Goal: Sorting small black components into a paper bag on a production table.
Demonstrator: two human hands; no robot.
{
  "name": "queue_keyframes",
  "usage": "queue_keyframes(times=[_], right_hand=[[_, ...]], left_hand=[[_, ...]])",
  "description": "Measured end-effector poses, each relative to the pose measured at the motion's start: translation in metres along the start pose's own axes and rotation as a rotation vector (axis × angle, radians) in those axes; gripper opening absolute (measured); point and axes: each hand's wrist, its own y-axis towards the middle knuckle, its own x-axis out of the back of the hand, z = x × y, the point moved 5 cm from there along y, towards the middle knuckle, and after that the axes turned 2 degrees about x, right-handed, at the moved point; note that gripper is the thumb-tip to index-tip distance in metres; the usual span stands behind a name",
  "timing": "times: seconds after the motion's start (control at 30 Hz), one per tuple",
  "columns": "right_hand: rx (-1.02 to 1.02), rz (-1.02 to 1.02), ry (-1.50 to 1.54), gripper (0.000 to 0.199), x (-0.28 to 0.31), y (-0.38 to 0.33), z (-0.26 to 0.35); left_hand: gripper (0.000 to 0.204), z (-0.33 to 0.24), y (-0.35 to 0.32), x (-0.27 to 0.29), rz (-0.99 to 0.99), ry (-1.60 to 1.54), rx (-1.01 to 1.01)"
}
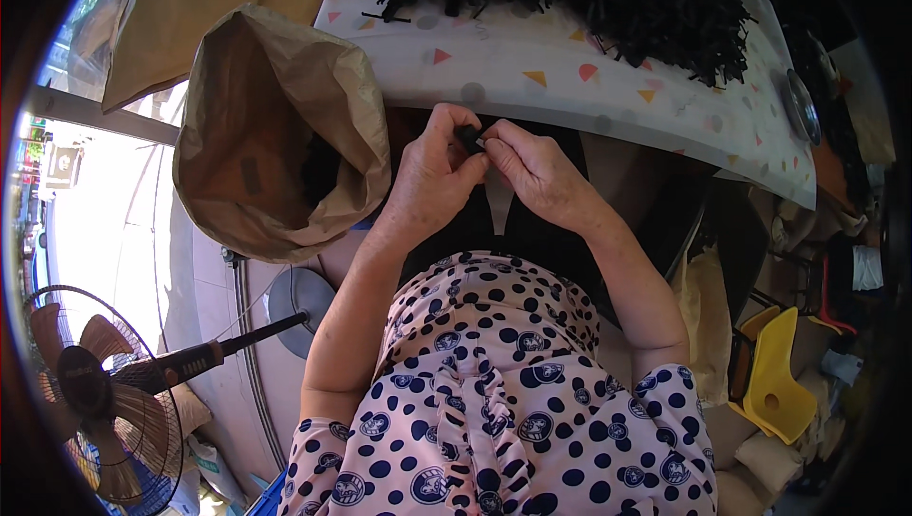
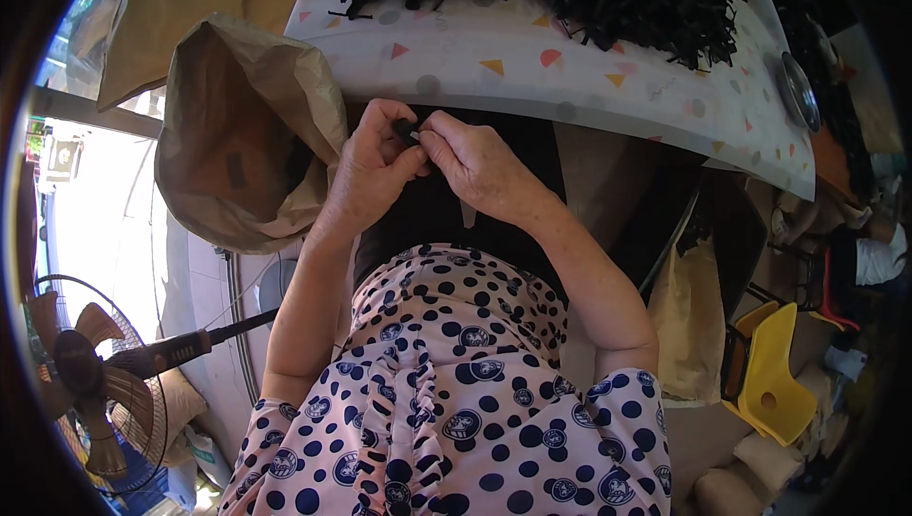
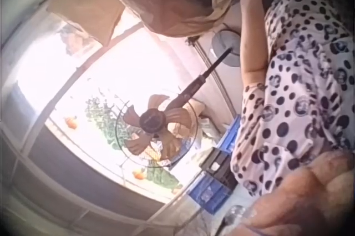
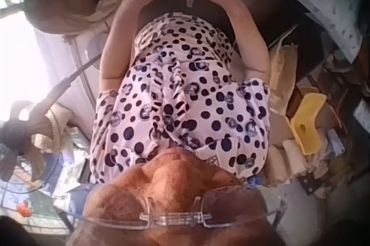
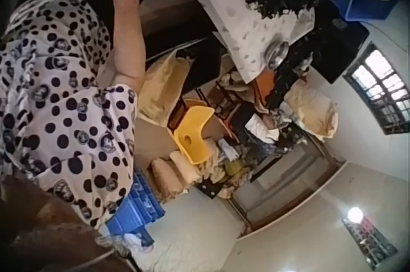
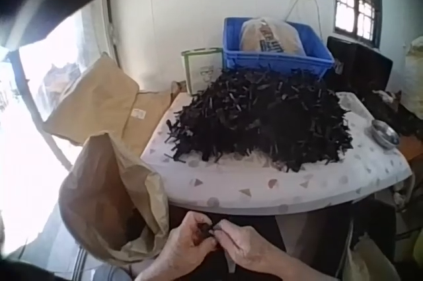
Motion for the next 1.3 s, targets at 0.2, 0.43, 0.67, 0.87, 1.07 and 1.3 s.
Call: queue_keyframes(times=[0.2, 0.43, 0.67, 0.87, 1.07, 1.3], right_hand=[[0.002, -0.096, 0.005, 0.019, -0.007, -0.001, -0.009], [0.030, -0.210, -0.030, 0.017, -0.020, 0.008, -0.021], [0.033, -0.231, 0.047, 0.018, -0.021, 0.007, -0.026], [-0.089, -0.236, 0.479, 0.019, -0.014, 0.002, -0.030], [0.037, -0.274, 0.550, 0.014, -0.005, 0.003, -0.025], [-0.125, 0.056, 0.782, 0.019, 0.000, -0.003, -0.026]], left_hand=[[0.029, -0.010, 0.000, -0.001, -0.072, 0.221, -0.023], [0.028, -0.011, -0.002, 0.006, -0.249, 0.412, -0.163], [0.028, -0.005, -0.004, 0.007, -0.240, 0.412, -0.082], [0.026, -0.008, 0.000, 0.021, -0.148, -0.736, 0.062], [0.028, -0.001, -0.007, 0.007, -0.005, -0.697, 0.208], [0.030, -0.011, -0.014, -0.010, 0.437, -0.788, 0.169]])
